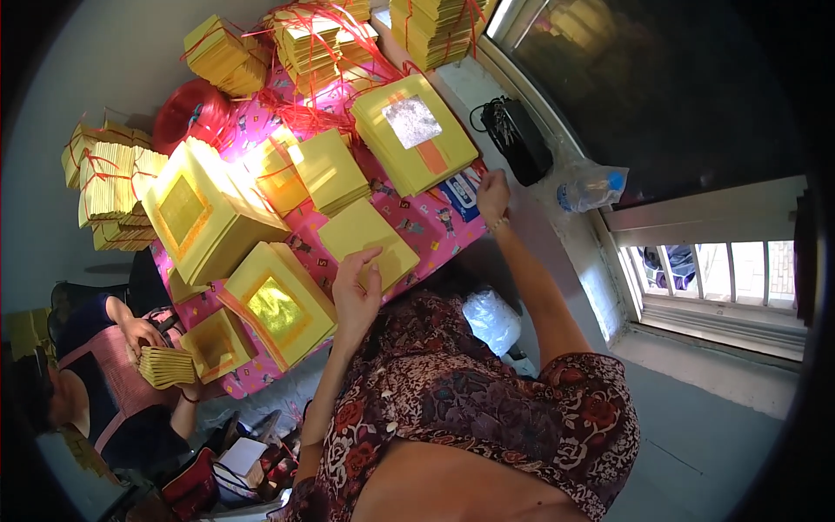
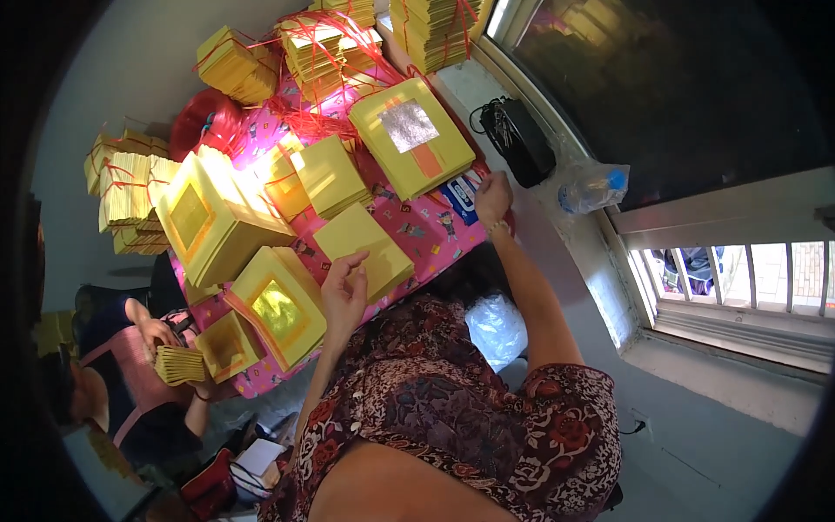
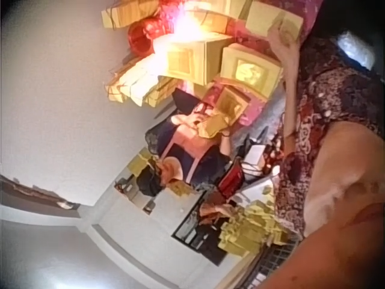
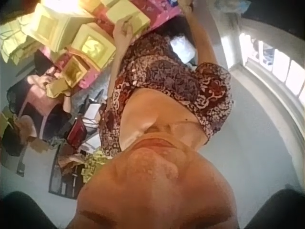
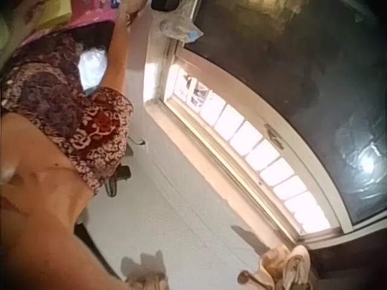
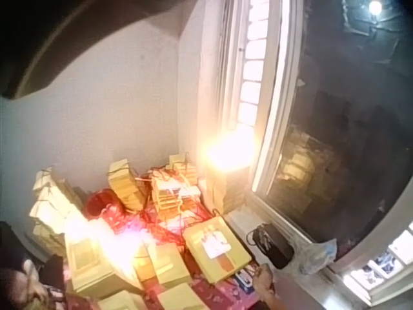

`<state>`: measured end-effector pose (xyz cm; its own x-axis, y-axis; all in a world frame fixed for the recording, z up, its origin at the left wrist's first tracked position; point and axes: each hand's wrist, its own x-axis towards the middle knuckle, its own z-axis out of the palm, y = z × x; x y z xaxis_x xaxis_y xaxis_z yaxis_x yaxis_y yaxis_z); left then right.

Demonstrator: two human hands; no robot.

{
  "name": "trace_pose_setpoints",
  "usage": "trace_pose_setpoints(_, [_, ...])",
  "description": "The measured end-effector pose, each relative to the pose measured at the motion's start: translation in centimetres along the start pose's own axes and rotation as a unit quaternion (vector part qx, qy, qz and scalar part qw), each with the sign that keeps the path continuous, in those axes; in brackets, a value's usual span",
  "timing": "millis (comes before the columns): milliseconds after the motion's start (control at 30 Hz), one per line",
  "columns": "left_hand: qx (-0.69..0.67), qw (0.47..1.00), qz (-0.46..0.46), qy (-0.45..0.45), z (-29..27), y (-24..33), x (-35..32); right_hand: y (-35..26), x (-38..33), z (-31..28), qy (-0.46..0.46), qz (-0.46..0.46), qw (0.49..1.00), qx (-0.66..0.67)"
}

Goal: Bundling and tying stacks of yellow joss paper with red string.

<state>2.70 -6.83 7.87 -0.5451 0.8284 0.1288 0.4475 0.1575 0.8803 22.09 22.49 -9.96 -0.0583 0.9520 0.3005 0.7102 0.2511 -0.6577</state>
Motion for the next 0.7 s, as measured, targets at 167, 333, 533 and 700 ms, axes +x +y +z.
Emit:
trace_pose_setpoints(167, [-0.127,0.989,-0.030,-0.064,1.8,0.8,0.0,-2.4,-8.0,-7.9,0.055,0.095,0.982,0.153])
trace_pose_setpoints(333, [-0.317,0.884,-0.206,-0.275,5.8,0.2,-0.3,-9.1,-15.9,-15.8,-0.085,0.035,0.955,0.282])
trace_pose_setpoints(533, [-0.519,0.657,-0.398,-0.375,7.8,2.7,2.7,-12.6,-20.0,-18.9,-0.343,-0.147,0.890,0.261])
trace_pose_setpoints(700, [-0.577,0.733,-0.222,-0.283,5.4,3.4,5.6,-6.5,-20.4,-17.4,-0.304,-0.063,0.935,0.169])
